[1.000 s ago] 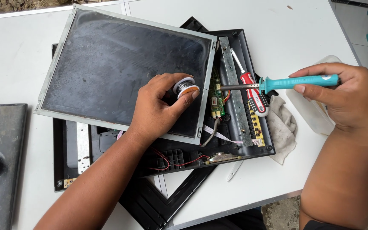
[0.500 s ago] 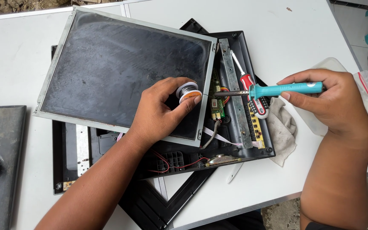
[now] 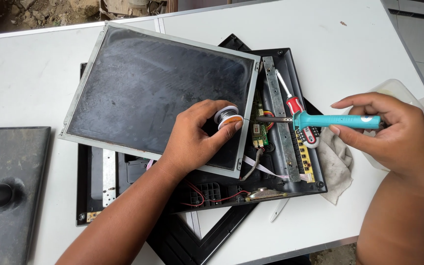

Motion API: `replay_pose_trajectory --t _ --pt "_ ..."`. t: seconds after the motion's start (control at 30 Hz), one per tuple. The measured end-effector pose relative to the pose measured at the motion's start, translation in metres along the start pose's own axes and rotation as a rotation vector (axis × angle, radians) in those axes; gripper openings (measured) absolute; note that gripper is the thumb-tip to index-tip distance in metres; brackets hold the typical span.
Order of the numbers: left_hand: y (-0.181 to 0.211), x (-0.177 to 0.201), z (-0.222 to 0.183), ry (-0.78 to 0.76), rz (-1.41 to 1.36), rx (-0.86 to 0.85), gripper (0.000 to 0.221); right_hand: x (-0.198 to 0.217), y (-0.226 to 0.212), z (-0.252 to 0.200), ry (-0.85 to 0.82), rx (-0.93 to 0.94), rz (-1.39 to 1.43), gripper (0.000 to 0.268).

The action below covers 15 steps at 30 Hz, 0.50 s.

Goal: Disassembling a computer monitor and soldering wires onto the internal circuit board to perform a repair.

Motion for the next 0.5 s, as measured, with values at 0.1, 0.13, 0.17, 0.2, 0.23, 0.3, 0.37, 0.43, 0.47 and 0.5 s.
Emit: replay_pose_trajectory --t 0.1,0.13,0.17,0.2,0.23,0.3,0.37,0.43,0.47,0.5 --pt "-0.002 -0.002 0.000 -0.011 0.019 -0.016 0.030 0.002 0.013 0.004 -0.057 -0.142 0.076 0.049" --pt "-0.001 -0.001 0.000 -0.010 0.020 -0.018 0.030 0.005 0.019 0.007 -0.056 -0.140 0.075 0.049" --pt "-0.002 -0.002 0.000 -0.021 0.022 -0.005 0.030 0.003 0.024 0.009 -0.128 -0.134 0.070 0.047" --pt "-0.002 -0.003 0.000 -0.032 0.025 0.007 0.031 0.000 0.030 0.011 -0.200 -0.127 0.066 0.046" --pt "-0.003 -0.003 -0.001 -0.033 0.022 0.006 0.031 0.002 0.034 0.012 -0.198 -0.129 0.064 0.046" --pt "-0.004 -0.005 -0.001 -0.042 0.029 0.004 0.031 -0.002 0.033 0.010 -0.318 -0.016 0.135 0.056" --pt "-0.005 -0.005 -0.001 -0.047 0.034 -0.004 0.032 -0.003 0.031 0.014 -0.312 0.017 0.100 0.052" --pt "-0.001 -0.003 -0.001 -0.050 0.042 -0.014 0.032 -0.006 0.028 0.016 -0.304 0.053 0.065 0.049" --pt "0.002 0.003 -0.002 -0.008 0.008 0.012 0.030 0.000 0.021 0.016 -0.184 0.151 0.043 0.038" --pt "0.004 0.008 -0.001 0.035 -0.023 0.034 0.027 0.008 0.012 0.016 -0.059 0.251 0.021 0.029"
Point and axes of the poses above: each hand's wrist, its own z-axis towards the middle knuckle, its own x-axis out of the back of the hand, y = z × x, the point moved 8 cm from there along z, towards the middle knuckle, and after that the axes turned 13 degrees about -x, right-handed, at the moved point
